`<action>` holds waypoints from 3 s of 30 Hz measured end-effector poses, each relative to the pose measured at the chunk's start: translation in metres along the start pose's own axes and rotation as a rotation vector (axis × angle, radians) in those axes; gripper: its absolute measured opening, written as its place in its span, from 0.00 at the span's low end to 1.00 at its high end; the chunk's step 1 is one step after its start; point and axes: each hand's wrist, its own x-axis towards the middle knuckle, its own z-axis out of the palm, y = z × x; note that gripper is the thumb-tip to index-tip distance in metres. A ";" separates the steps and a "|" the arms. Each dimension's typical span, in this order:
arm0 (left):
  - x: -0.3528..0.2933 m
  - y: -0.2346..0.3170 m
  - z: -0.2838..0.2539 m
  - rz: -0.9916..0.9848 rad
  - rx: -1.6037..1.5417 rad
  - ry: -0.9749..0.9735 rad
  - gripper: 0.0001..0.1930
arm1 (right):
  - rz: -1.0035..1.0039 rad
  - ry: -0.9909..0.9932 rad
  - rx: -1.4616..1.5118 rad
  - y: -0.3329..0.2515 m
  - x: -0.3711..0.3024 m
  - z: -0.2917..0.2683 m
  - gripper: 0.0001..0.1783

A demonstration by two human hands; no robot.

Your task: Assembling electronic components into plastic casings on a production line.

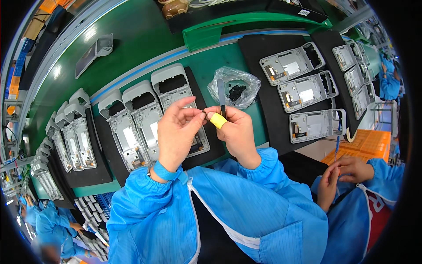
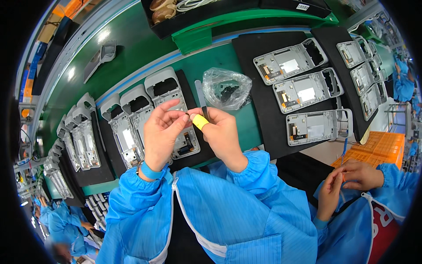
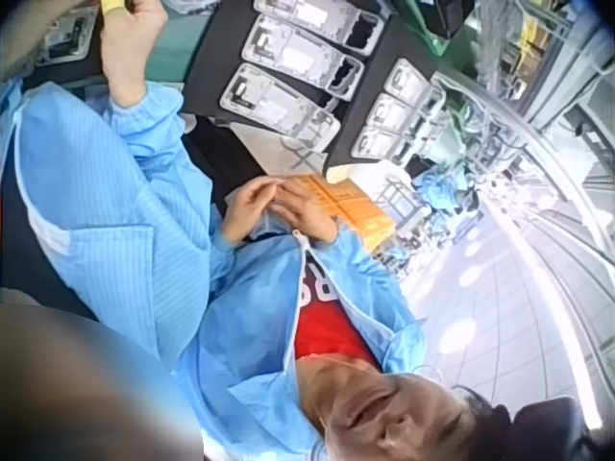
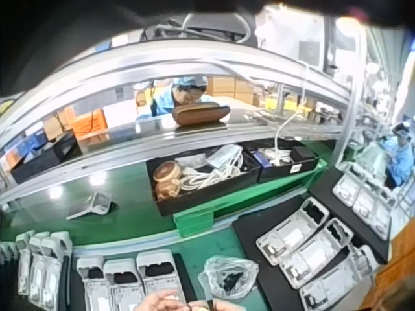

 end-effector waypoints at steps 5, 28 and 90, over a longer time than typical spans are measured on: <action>0.002 -0.004 -0.005 -0.011 0.010 0.012 0.10 | 0.063 -0.027 0.130 0.007 0.004 0.000 0.09; -0.005 -0.011 -0.010 0.042 0.128 0.052 0.08 | 0.370 -0.177 0.468 0.009 0.008 0.000 0.06; -0.012 -0.006 -0.033 -0.182 -0.338 -0.087 0.12 | -0.335 -0.199 -0.202 0.009 0.008 0.014 0.07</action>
